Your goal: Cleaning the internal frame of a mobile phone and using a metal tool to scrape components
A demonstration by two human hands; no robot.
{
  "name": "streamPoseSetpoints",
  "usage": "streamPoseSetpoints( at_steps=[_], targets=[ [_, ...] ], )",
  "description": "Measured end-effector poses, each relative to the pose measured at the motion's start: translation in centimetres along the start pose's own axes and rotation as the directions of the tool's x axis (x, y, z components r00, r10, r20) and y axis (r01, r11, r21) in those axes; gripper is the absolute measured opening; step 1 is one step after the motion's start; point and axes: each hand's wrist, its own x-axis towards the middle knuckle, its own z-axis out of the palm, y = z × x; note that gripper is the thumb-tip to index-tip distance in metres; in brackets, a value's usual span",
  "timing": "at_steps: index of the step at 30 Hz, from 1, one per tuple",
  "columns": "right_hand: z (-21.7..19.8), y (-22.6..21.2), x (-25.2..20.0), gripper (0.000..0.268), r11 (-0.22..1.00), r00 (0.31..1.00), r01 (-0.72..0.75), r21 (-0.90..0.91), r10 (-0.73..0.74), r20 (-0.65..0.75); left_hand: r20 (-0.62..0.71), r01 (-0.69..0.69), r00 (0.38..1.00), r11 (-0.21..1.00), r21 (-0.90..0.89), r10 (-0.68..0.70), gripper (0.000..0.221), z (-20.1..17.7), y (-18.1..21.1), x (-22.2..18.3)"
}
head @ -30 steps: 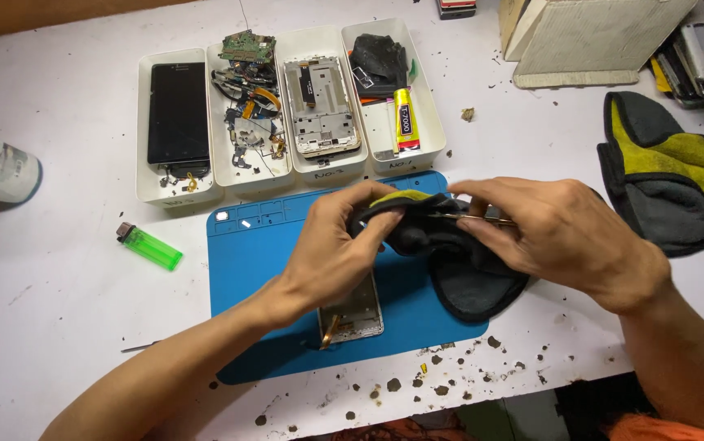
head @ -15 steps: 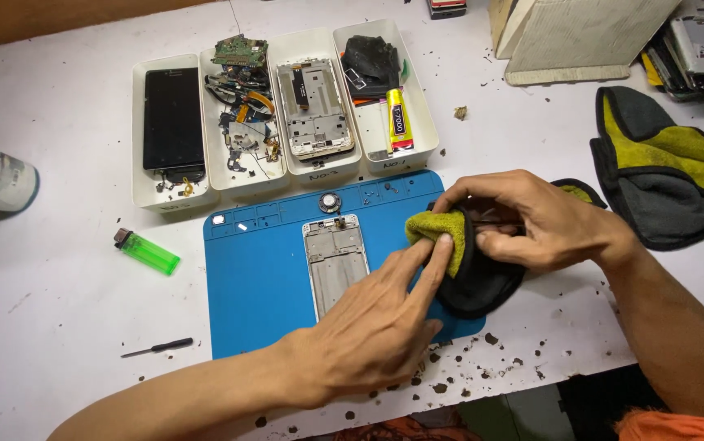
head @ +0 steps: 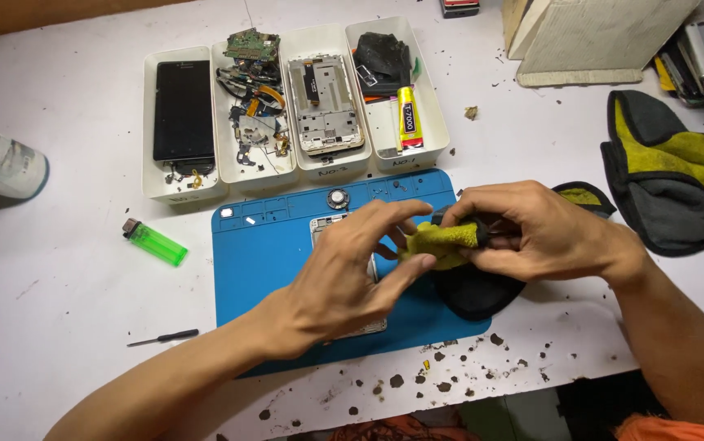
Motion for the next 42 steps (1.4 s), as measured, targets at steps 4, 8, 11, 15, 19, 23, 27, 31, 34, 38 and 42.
streamPoseSetpoints(
  at_steps=[4, 8, 11, 15, 19, 23, 27, 31, 34, 38, 42],
  targets=[
    [1.2, -0.4, -0.3, 0.036, 0.998, 0.998, -0.063, -0.019, 0.064, 0.024, -0.016, 0.133, 0.99, 0.971, -0.198, -0.139, 0.028, 0.7, 1.1, 0.7],
    [1.8, -0.4, -0.8, 0.046, 0.959, 0.958, -0.28, 0.043, 0.277, 0.073, 0.036, 0.352, 0.927, 0.834, -0.425, -0.373, 0.02, 0.9, 1.5, 1.2],
    [1.6, -0.6, -0.5, 0.046, 0.969, 0.97, -0.244, 0.043, 0.243, 0.031, 0.03, 0.351, 0.923, 0.809, -0.472, -0.383, 0.015, 1.0, 1.3, 1.0],
    [0.8, -0.7, 0.4, 0.07, 0.963, 0.992, 0.115, -0.242, -0.124, -0.022, 0.031, 0.299, 0.942, 0.795, -0.528, -0.333, 0.011, 1.4, 0.7, 0.4],
    [1.1, 0.1, 0.1, 0.08, 0.988, 0.993, 0.06, -0.145, -0.045, 0.109, 0.028, 0.289, 0.946, 0.801, -0.524, -0.322, 0.011, 1.4, -0.2, 0.3],
    [1.5, 0.4, 0.3, 0.063, 0.976, 0.939, -0.213, -0.04, 0.216, 0.267, 0.005, 0.184, 0.979, 0.873, -0.452, -0.204, 0.007, 0.8, -1.0, 0.1],
    [2.1, 1.4, 0.2, 0.042, 0.982, 0.957, -0.188, -0.004, 0.185, 0.224, -0.012, 0.035, 0.999, 0.932, -0.361, -0.042, 0.019, 0.3, -2.0, -0.2],
    [2.4, 0.7, 0.2, 0.038, 0.958, 0.919, -0.284, -0.048, 0.286, 0.271, -0.015, -0.023, 1.0, 0.95, -0.311, 0.019, 0.022, 0.2, -2.2, -0.4],
    [3.3, 0.9, 0.4, 0.05, 0.979, 0.948, -0.202, -0.016, 0.2, 0.248, -0.028, -0.071, 0.997, 0.958, -0.278, 0.066, 0.02, 0.3, -2.4, -0.5],
    [4.5, 0.0, 1.2, 0.026, 0.991, 0.994, -0.107, 0.085, 0.108, -0.008, -0.058, 0.025, 0.997, 0.934, -0.358, -0.048, 0.022, 0.6, -3.0, -1.0],
    [4.7, -0.4, 1.2, 0.025, 0.993, 0.996, -0.058, -0.105, 0.05, -0.072, -0.028, -0.063, 0.998, 0.988, -0.142, 0.06, 0.019, -0.9, -2.9, -1.7]
  ],
)
